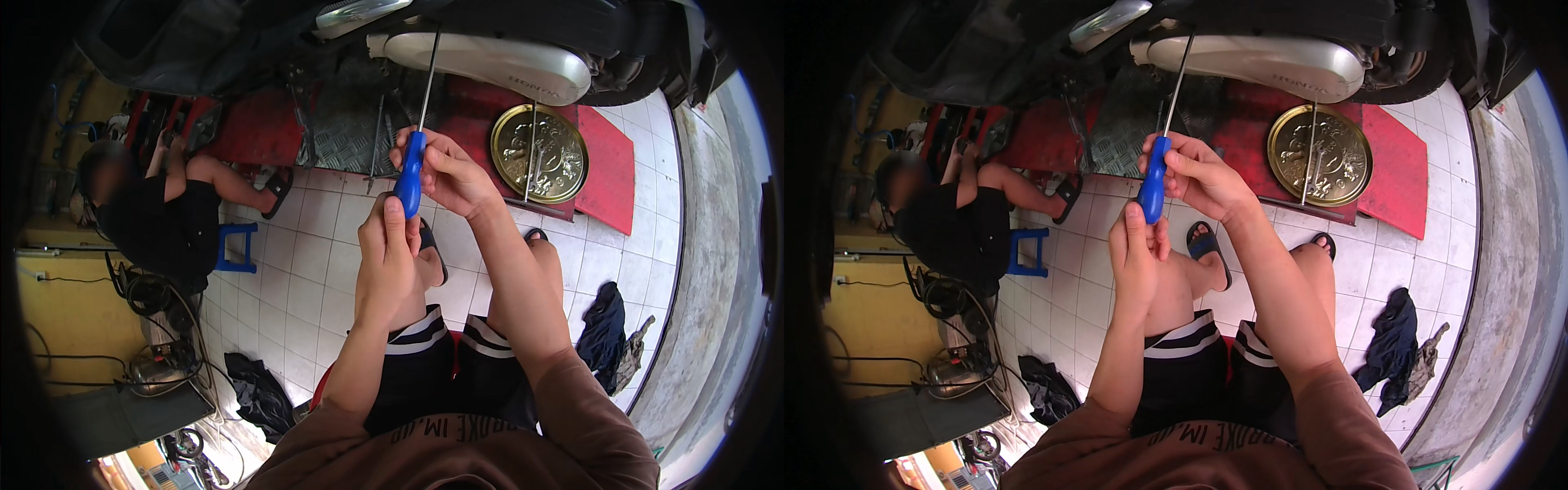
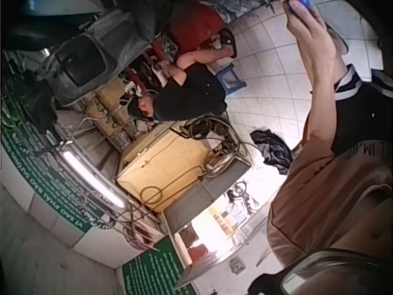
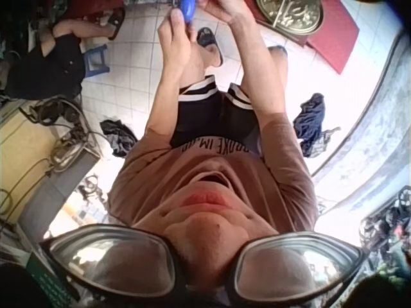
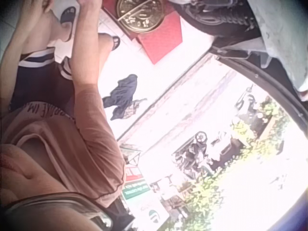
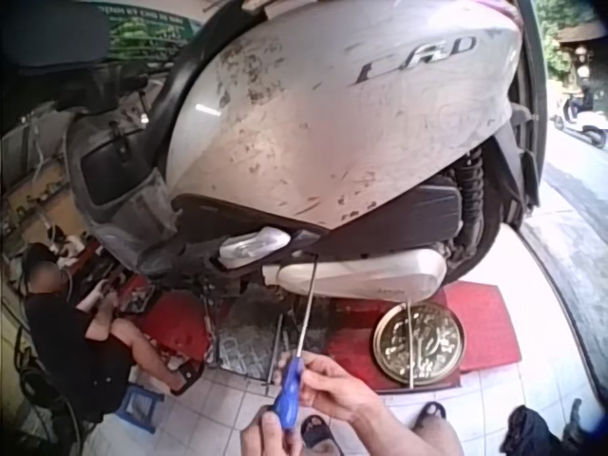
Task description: The person sits on a low stool and uses a blue screwdriver to loosen and remove a bolt from the side panel of a white scooter. They then switch to a T-handle wrench to continue working on the same bolt area, manipulating the tool with both hands.
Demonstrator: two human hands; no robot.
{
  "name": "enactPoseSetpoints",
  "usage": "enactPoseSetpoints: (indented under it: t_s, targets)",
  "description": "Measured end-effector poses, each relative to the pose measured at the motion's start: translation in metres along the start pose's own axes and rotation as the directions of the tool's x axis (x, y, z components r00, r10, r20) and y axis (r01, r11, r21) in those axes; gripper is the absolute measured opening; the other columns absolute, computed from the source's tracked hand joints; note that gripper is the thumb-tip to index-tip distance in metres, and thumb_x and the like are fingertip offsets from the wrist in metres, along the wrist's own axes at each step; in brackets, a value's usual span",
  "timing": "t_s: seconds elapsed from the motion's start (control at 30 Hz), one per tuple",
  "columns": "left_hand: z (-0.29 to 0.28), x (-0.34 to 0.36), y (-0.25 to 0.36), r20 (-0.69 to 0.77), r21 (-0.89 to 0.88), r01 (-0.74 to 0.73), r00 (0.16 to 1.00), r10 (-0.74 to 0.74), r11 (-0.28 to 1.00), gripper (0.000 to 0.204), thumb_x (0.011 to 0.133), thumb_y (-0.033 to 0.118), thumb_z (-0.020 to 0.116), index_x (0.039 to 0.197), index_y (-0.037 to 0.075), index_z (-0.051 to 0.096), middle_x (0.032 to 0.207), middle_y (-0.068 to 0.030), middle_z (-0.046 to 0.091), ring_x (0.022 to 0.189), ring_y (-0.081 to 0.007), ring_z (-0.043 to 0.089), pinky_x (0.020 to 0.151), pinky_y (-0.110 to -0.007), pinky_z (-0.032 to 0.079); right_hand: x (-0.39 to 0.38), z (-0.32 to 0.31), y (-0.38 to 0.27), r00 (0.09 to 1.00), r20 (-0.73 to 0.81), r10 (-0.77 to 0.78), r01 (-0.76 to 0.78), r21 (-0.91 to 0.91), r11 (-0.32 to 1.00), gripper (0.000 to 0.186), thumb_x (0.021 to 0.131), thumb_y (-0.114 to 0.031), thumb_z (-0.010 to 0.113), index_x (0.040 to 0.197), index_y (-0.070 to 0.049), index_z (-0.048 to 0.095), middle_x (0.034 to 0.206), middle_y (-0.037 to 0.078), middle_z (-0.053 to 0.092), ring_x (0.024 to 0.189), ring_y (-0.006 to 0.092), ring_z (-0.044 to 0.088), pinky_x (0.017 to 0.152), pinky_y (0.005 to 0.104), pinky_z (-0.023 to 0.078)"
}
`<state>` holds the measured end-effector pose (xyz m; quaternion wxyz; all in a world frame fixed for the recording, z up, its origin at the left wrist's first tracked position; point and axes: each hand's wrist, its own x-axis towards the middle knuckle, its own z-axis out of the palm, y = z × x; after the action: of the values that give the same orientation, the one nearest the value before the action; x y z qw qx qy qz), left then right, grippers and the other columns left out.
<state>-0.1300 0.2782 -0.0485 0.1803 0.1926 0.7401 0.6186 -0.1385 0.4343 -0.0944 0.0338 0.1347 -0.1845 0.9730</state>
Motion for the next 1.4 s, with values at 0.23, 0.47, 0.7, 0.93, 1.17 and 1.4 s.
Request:
enactPoseSetpoints:
  t_s: [0.23,0.47,0.7,0.93,1.17,1.4]
  targets:
    - [-0.001,0.003,-0.005,0.0,-0.134,0.034,0.999,-0.035,0.99,0.046,0.105,0.041,0.035,0.11,-0.001,0.052,0.074,-0.006,0.054,0.052,-0.006,0.044,0.046,-0.019,0.029,0.0,-0.017,-0.003,1.0,0.001,-0.001,0.002,-0.194,0.981,0.038,0.089,-0.019,0.071,0.117,-0.001,0.055,0.098,0.007,0.064,0.068,0.0042,0.05,0.064,0.0167,0.045]
    - [0.004,0.0,0.004,0.021,-0.148,-0.101,0.994,0.105,0.984,0.037,0.105,0.032,0.041,0.129,0.005,0.039,0.086,-0.0098,0.056,0.053,-0.0051,0.044,0.047,-0.017,0.031,0.0,-0.002,0.0,1.0,0.027,-0.003,0.006,-0.119,0.993,0.038,0.089,-0.021,0.072,0.117,-0.002,0.054,0.095,0.003,0.06,0.07,0.0051,0.052,0.063,0.019,0.045]
    - [0.005,0.003,0.005,-0.028,0.084,-0.326,0.944,0.33,0.942,0.042,0.099,0.024,0.055,0.129,-0.002,0.04,0.107,-0.0124,0.057,0.089,-0.0113,0.058,0.065,-0.019,0.045,-0.002,-0.014,0.0,1.0,-0.025,0.001,-0.007,-0.269,0.963,0.052,0.084,-0.032,0.077,0.118,-0.003,0.051,0.103,0.008,0.06,0.07,0.0039,0.051,0.066,0.0179,0.046]
    - [0.005,-0.002,0.003,0.004,0.055,-0.266,0.964,0.266,0.963,0.033,0.102,0.022,0.049,0.12,-0.005,0.047,0.096,-0.0123,0.064,0.078,-0.0109,0.064,0.058,-0.02,0.044,-0.001,0.001,-0.003,0.998,0.055,-0.014,0.024,-0.185,0.982,0.049,0.086,-0.028,0.074,0.121,-0.003,0.051,0.103,0.008,0.06,0.072,0.006,0.052,0.064,0.0188,0.046]
    - [0.011,0.001,0.009,-0.172,0.073,-0.338,0.922,0.346,0.938,0.036,0.1,0.021,0.055,0.122,-0.006,0.048,0.108,-0.0153,0.059,0.08,-0.0117,0.061,0.06,-0.021,0.047,-0.001,-0.008,0.001,0.998,0.013,-0.063,0.064,-0.266,0.962,0.046,0.087,-0.026,0.074,0.118,-0.003,0.052,0.096,0.005,0.058,0.076,0.0067,0.052,0.065,0.0193,0.046]
    - [0.009,0.004,-0.001,-0.071,0.268,-0.498,0.843,0.533,0.824,0.046,0.09,0.005,0.065,0.129,-0.005,0.043,0.109,-0.0173,0.056,0.086,-0.0195,0.063,0.064,-0.031,0.055,0.0,-0.01,0.005,0.996,0.002,-0.091,0.09,-0.169,0.981,0.047,0.085,-0.029,0.076,0.117,-0.004,0.052,0.091,0.003,0.056,0.071,0.0058,0.052,0.063,0.0183,0.044]
